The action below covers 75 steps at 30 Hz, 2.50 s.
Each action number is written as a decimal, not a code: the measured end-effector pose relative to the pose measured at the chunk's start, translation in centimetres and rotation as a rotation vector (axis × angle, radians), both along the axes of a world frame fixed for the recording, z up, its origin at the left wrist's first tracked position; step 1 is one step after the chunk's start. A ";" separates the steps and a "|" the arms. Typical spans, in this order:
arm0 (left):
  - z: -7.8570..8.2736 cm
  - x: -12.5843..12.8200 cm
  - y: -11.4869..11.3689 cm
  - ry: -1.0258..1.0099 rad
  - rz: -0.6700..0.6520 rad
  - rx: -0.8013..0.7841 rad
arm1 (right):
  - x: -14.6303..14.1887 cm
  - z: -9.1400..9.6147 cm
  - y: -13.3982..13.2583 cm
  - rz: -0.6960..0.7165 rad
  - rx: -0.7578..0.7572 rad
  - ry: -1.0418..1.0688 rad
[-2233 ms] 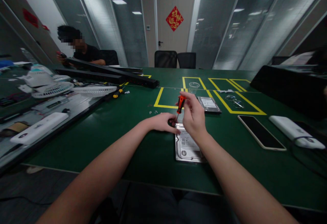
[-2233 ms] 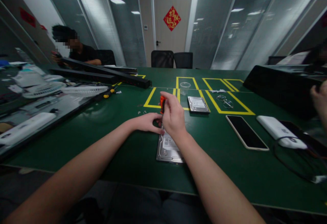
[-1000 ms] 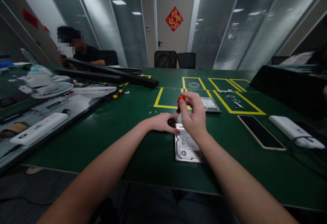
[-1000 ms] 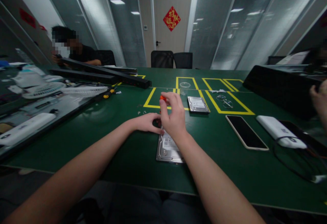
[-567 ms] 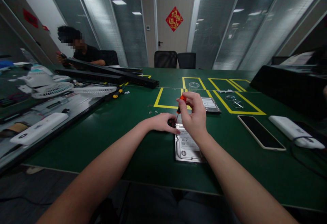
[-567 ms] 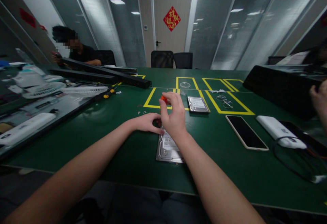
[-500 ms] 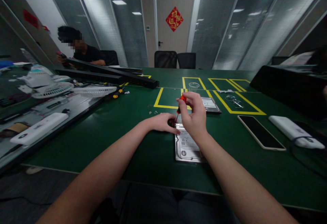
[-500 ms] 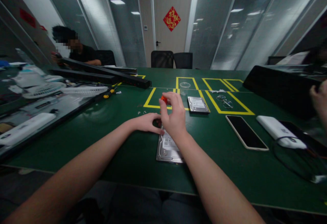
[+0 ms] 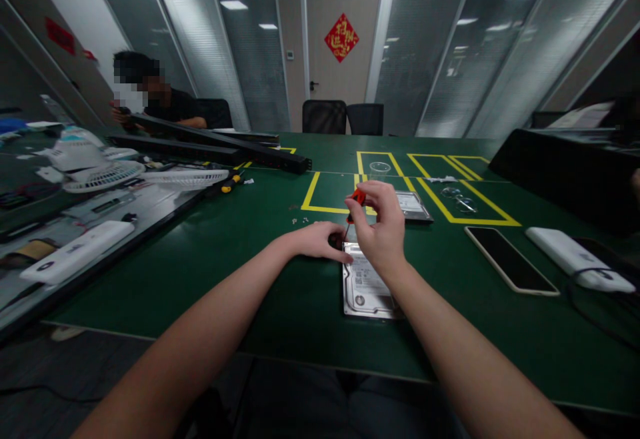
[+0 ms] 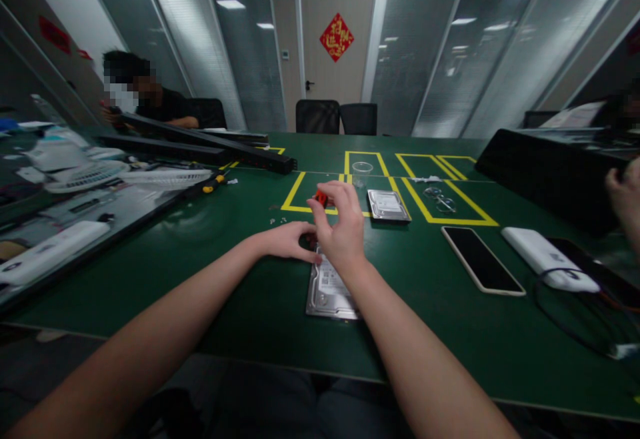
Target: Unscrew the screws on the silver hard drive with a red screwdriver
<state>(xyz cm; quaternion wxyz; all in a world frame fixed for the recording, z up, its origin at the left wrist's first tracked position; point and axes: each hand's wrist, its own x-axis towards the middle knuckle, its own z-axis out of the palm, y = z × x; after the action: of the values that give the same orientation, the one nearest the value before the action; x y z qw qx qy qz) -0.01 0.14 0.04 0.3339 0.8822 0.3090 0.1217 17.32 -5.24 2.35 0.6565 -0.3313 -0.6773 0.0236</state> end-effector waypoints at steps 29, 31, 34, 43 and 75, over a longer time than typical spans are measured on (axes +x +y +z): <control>-0.3 0.0 0.1 -0.012 0.006 -0.010 | 0.0 0.3 -0.3 -0.032 0.042 -0.031; -0.2 0.0 0.1 -0.004 0.004 -0.003 | 0.0 0.2 -0.3 -0.038 0.021 -0.028; -0.1 0.0 0.0 0.000 0.005 0.002 | 0.1 0.2 -0.4 -0.038 -0.005 -0.031; -0.1 0.0 0.1 -0.021 0.013 -0.016 | 0.1 0.5 -0.4 -0.055 0.037 -0.070; 0.1 0.1 -0.1 0.015 0.026 0.016 | 0.4 0.3 0.0 -0.031 -0.037 -0.054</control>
<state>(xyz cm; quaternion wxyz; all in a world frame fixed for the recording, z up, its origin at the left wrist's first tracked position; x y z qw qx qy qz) 0.08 0.00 0.18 0.3228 0.8816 0.3220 0.1221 17.71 -5.27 2.62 0.6318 -0.3544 -0.6892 0.0171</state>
